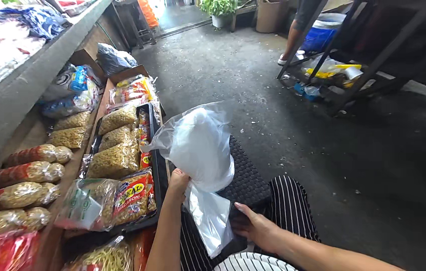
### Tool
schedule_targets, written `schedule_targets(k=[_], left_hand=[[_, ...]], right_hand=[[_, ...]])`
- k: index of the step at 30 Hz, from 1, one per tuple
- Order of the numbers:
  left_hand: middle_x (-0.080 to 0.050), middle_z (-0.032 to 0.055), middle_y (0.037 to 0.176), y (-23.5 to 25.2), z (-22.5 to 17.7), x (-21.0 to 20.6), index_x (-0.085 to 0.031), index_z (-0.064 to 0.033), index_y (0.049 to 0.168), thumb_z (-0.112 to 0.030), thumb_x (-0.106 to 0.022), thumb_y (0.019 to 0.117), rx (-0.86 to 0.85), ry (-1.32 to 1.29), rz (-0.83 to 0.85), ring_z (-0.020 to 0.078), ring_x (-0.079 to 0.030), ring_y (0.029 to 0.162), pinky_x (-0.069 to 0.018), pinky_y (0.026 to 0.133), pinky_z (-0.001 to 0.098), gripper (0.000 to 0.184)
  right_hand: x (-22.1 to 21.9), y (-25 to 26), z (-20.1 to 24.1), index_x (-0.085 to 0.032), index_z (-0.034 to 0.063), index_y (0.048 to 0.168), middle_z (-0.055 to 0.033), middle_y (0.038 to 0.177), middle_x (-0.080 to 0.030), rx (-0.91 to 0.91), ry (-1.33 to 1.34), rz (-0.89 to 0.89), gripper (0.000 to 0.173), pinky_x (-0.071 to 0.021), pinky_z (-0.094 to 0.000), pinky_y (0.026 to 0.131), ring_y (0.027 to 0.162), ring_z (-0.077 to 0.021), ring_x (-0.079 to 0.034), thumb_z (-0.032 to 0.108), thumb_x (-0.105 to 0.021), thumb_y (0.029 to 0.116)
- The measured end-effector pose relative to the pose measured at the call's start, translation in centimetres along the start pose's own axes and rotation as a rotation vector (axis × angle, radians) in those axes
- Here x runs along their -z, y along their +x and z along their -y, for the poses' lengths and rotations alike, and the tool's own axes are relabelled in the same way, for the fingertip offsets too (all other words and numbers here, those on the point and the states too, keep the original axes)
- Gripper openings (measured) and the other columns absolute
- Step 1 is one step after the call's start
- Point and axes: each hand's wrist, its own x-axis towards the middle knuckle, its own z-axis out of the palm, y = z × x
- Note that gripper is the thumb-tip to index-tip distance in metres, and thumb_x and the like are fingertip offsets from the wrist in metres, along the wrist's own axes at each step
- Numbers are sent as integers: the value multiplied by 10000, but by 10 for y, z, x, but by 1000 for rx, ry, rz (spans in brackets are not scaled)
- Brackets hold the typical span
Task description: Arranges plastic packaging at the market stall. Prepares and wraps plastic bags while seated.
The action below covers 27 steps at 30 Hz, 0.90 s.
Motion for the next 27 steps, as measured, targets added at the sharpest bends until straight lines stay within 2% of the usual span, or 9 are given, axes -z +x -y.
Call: schedule_targets(k=[3, 5, 7, 10, 14, 18, 20, 23, 27], left_hand=[[-657, -32, 715, 3, -2, -1, -585, -63, 969, 76, -516, 979, -4, 11, 49, 31, -643, 634, -559, 611, 215, 156], [-669, -34, 716, 6, -1, -4, -591, -47, 988, 82, -510, 985, -25, -39, 57, 23, -650, 632, -565, 612, 204, 153], [-678, -35, 729, 7, 6, -6, -596, -35, 1004, 91, -509, 978, -51, -85, 44, 17, -655, 649, -570, 634, 201, 156], [-682, -34, 747, 9, 18, -7, -607, -23, 1017, 79, -522, 979, -95, -86, 22, 9, -655, 671, -570, 661, 201, 138], [-651, -53, 684, 12, 28, -1, -643, -20, 941, 75, -564, 943, -171, -9, -37, -1, -612, 609, -541, 618, 190, 123], [-587, -75, 684, -1, 20, 25, -640, -32, 998, 1, -593, 965, -174, 174, -28, -7, -546, 586, -497, 601, 181, 66], [-624, -61, 732, -13, 10, 45, -650, -33, 1175, -74, -652, 956, -184, 221, 61, 9, -556, 600, -501, 606, 197, 222], [-624, -93, 719, -37, -8, 54, -449, -54, 1453, -53, -691, 879, -229, 204, 227, 8, -596, 604, -541, 616, 192, 623], [-718, 76, 1086, -31, 7, 21, -410, 38, 1450, -128, -822, 819, -301, 368, 311, 76, -704, 924, -592, 863, 278, 771]], right_hand=[[19, -32, 42, -565, -50, 1305, -154, 1106, -725, -47, -603, 348, 547, -588, -428, 890, 988, -259, -725, 420, -380, 1099], [12, -58, 83, -627, -25, 1248, -100, 1008, -746, 326, -762, 374, 364, -615, -397, 759, 853, -203, -735, 260, -532, 1042], [-7, -64, 120, -496, -5, 1402, -66, 1223, -666, 913, -750, 223, 759, -585, -331, 869, 1060, -129, -668, 353, -808, 809], [-40, -34, 151, -170, -70, 1582, -228, 1573, -400, 1324, -803, 142, 1314, -432, -411, 1124, 1439, -260, -429, 550, -863, 654], [-63, 10, 124, -214, -111, 1535, -209, 1384, -576, 1276, -781, 235, 1291, -477, -281, 1086, 1254, -115, -591, 337, -968, 587], [-49, 28, 118, -300, -126, 1494, -192, 1350, -602, 1256, -811, 279, 1205, -477, -275, 1080, 1230, -99, -599, 374, -951, 612], [-42, 24, 122, -270, -97, 1528, -201, 1389, -578, 1210, -890, 280, 1252, -467, -298, 1096, 1259, -126, -584, 420, -948, 610], [-39, 13, 127, -270, -33, 1557, -194, 1408, -566, 1237, -920, 245, 1264, -493, -335, 1072, 1259, -146, -586, 501, -922, 615], [-42, 24, 116, -277, -47, 1536, -186, 1355, -602, 1183, -906, 227, 1243, -490, -327, 1082, 1233, -143, -606, 416, -956, 605]])
